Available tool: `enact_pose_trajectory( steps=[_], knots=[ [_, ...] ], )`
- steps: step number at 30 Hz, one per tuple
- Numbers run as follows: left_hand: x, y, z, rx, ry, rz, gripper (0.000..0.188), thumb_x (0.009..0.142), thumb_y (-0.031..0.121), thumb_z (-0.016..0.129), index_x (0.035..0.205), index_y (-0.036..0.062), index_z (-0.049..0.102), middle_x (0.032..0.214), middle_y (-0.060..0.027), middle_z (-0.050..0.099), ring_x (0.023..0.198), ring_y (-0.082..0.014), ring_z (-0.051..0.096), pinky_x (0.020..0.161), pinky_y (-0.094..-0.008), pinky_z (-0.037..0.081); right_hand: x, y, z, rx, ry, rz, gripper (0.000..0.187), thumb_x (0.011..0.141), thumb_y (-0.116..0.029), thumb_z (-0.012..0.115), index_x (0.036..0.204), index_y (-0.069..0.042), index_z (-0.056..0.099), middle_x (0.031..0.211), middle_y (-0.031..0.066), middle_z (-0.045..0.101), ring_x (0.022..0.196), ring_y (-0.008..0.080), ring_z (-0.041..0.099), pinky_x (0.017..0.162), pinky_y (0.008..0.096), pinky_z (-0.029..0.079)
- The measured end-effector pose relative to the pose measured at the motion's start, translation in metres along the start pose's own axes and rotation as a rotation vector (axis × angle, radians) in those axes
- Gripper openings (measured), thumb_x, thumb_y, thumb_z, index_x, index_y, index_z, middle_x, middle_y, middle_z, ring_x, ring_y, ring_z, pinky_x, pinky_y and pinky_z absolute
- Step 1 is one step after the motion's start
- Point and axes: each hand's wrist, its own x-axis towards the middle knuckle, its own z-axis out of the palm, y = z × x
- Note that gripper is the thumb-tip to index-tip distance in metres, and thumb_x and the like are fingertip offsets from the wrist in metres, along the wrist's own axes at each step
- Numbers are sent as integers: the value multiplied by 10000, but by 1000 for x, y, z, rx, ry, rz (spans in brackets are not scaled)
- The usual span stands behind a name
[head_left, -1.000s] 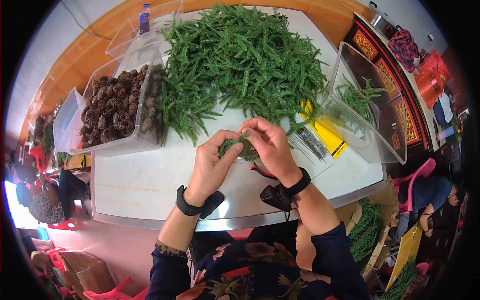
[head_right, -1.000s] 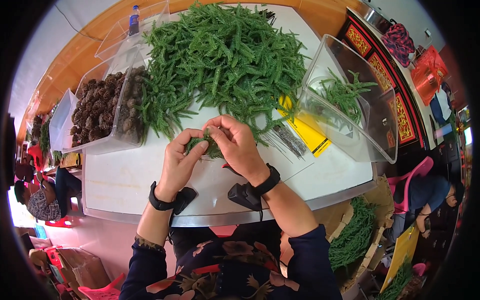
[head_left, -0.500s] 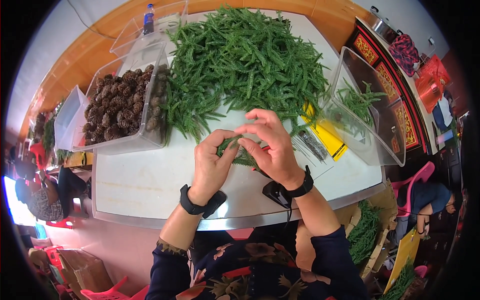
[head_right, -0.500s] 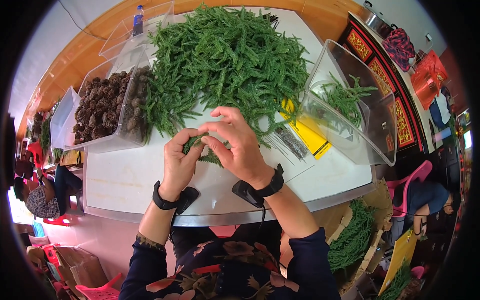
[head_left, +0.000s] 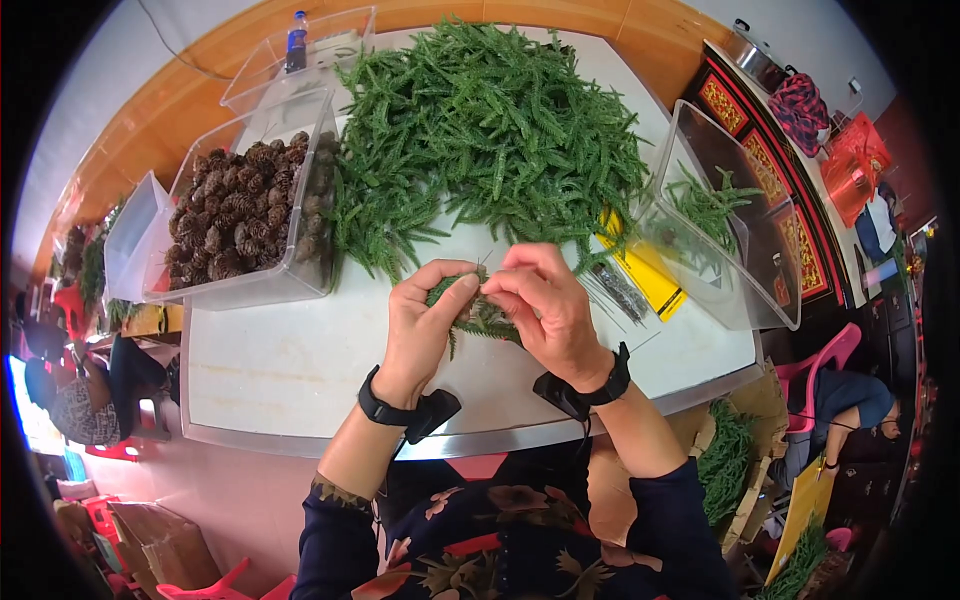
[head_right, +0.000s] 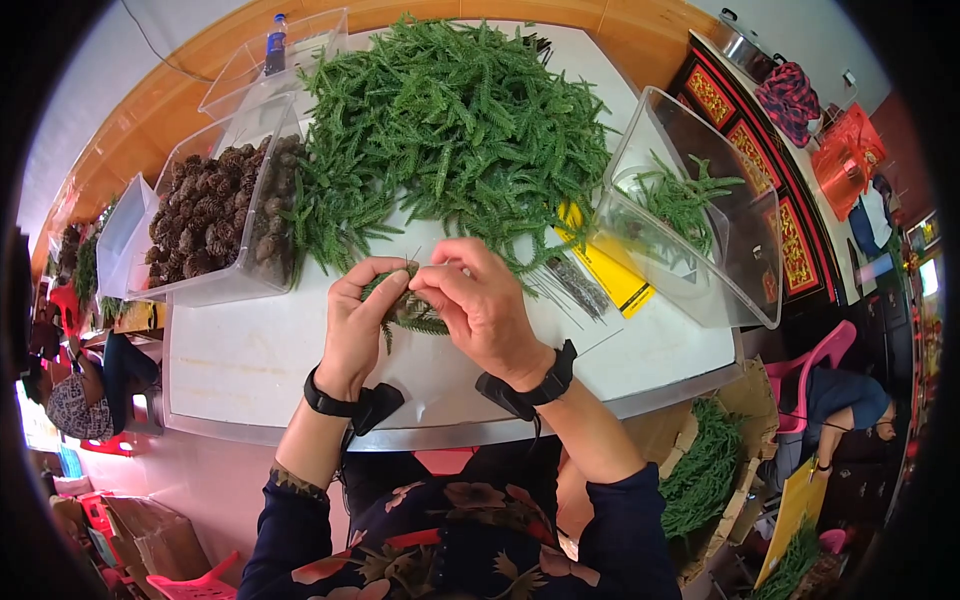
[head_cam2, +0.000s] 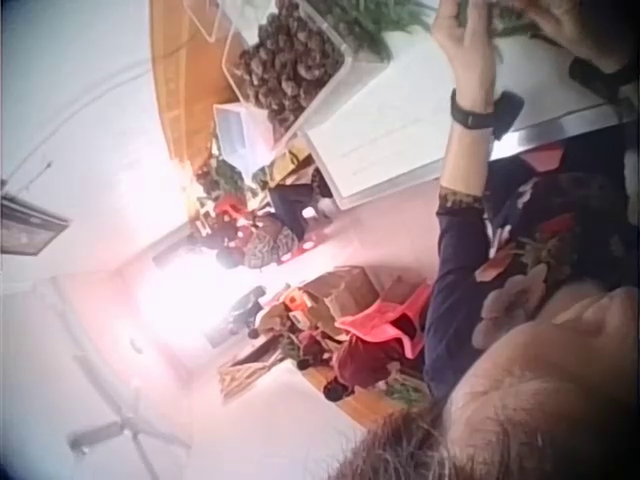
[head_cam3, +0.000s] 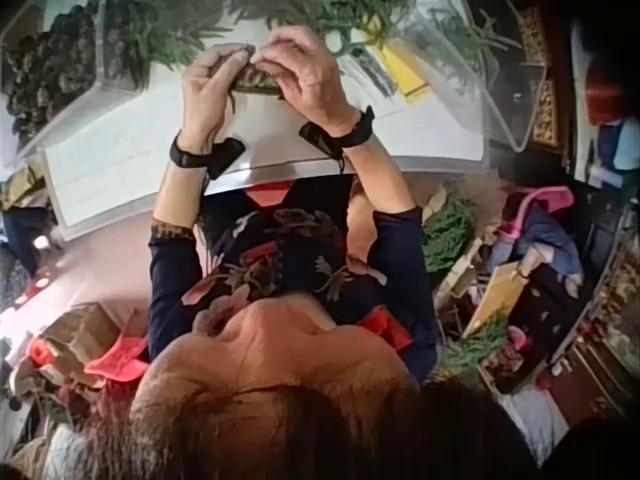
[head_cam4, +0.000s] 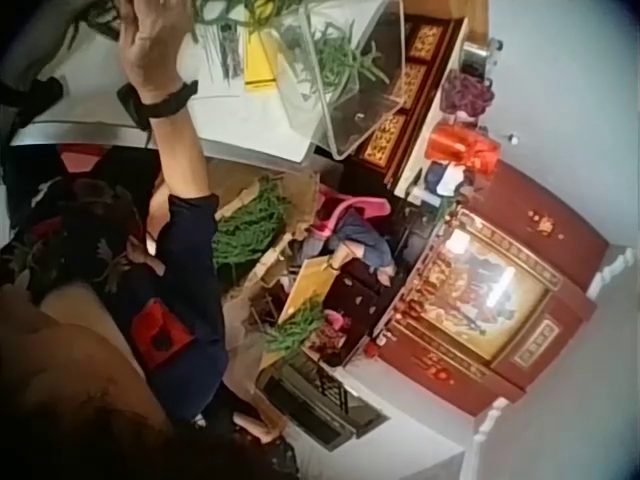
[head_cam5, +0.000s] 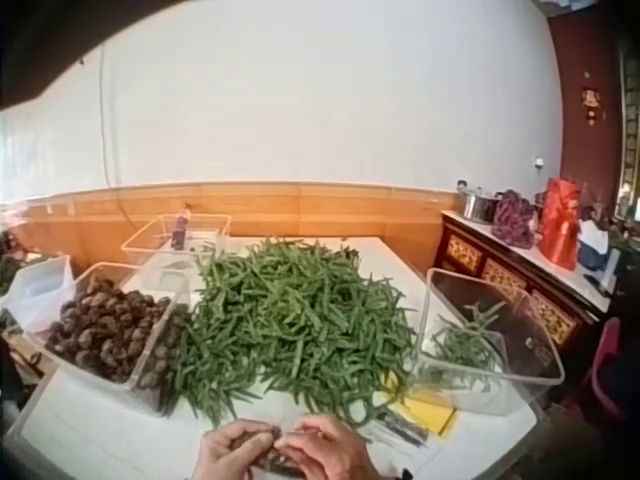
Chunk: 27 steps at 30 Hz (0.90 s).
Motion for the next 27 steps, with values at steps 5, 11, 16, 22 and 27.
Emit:
enact_pose_trajectory(
  steps=[5,11,16,22,27],
  knots=[
    [3,-5,4,-248,-6,-29,123,914,57,622,1007,-2,678,832,-9,656,739,-56,577,679,-203,458,6,-11,-6,-124,-58,-98,128,829,-2,699,948,-39,671,958,86,642,749,186,626,641,274,504],
    [-1,-2,0,-105,-49,17,118,910,58,623,992,-3,682,835,-5,657,757,-49,569,691,-192,448,8,-17,-13,360,-80,366,74,887,-37,666,959,-19,673,905,68,656,756,123,637,609,234,511],
    [-4,-1,4,-64,-59,31,106,908,56,620,971,-3,683,831,-2,656,761,-51,566,698,-198,450,10,-6,-18,550,-112,627,75,911,-62,658,966,-15,678,915,50,660,768,79,631,615,206,519],
    [-5,4,4,-26,-87,24,90,907,54,620,948,1,679,817,8,654,749,-44,554,686,-197,442,6,-12,-15,291,-63,421,48,881,-25,662,922,-33,684,884,38,661,739,116,638,609,245,506],
    [-7,5,2,-7,-88,27,83,907,60,626,941,4,677,802,14,649,747,-38,549,686,-195,440,10,-17,-17,-238,8,-85,141,784,24,676,884,-74,693,860,19,655,703,196,621,608,319,463]
  ],
)
